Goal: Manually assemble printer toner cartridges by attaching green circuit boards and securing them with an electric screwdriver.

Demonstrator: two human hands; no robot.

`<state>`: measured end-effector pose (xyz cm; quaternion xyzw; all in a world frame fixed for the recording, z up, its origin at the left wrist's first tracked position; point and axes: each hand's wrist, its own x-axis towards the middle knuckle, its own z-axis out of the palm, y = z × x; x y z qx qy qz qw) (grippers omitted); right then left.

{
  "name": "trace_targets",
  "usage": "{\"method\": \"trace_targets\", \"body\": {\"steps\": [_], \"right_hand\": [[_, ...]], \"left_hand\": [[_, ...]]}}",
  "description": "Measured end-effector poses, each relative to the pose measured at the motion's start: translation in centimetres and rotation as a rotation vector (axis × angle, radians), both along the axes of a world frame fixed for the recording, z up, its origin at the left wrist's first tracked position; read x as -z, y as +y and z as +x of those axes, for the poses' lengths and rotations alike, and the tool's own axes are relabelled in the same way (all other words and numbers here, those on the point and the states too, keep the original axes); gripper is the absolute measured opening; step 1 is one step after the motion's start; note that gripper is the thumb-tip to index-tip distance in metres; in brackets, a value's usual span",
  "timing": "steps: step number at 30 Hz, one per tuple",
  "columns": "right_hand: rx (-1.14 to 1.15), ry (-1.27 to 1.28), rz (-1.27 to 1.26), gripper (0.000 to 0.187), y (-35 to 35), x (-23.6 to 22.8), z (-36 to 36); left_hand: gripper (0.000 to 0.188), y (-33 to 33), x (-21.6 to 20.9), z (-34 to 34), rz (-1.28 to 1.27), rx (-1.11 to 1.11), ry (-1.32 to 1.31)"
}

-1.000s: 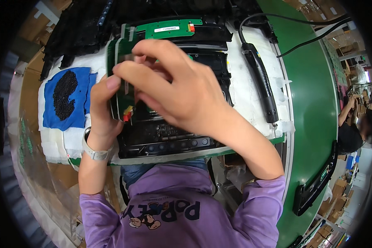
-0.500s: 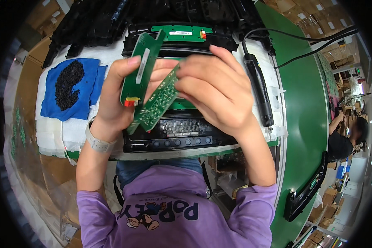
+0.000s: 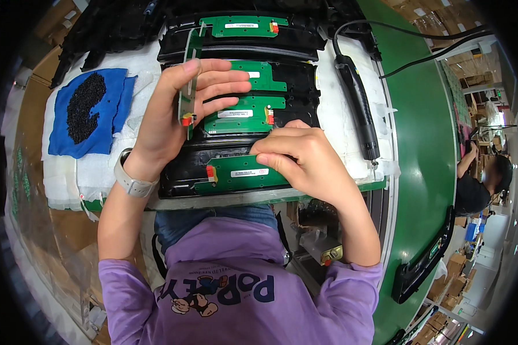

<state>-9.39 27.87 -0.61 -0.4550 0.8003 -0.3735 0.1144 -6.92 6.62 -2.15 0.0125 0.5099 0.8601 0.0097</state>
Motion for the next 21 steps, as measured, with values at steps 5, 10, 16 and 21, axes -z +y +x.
{"method": "trace_targets", "body": {"steps": [5,10,16,21], "right_hand": [[-0.015,0.142,-0.001,0.012,0.1,0.0,0.1],[0.048,0.235,0.021,0.026,-0.4,0.2,0.0],[-0.1,0.32,0.007,0.035,-0.5,-1.9,2.5],[-0.101,0.384,0.085,0.037,0.1,-0.6,3.4]], "left_hand": [[0.053,0.3,-0.1,0.0,-0.108,0.013,0.016],[0.053,0.2,0.3,-0.6,-0.12,0.011,0.024],[0.043,-1.1,-2.0,0.5,-0.203,-0.009,0.057],[0.05,-5.1,-3.5,1.3,-0.929,-0.565,0.163]]}}
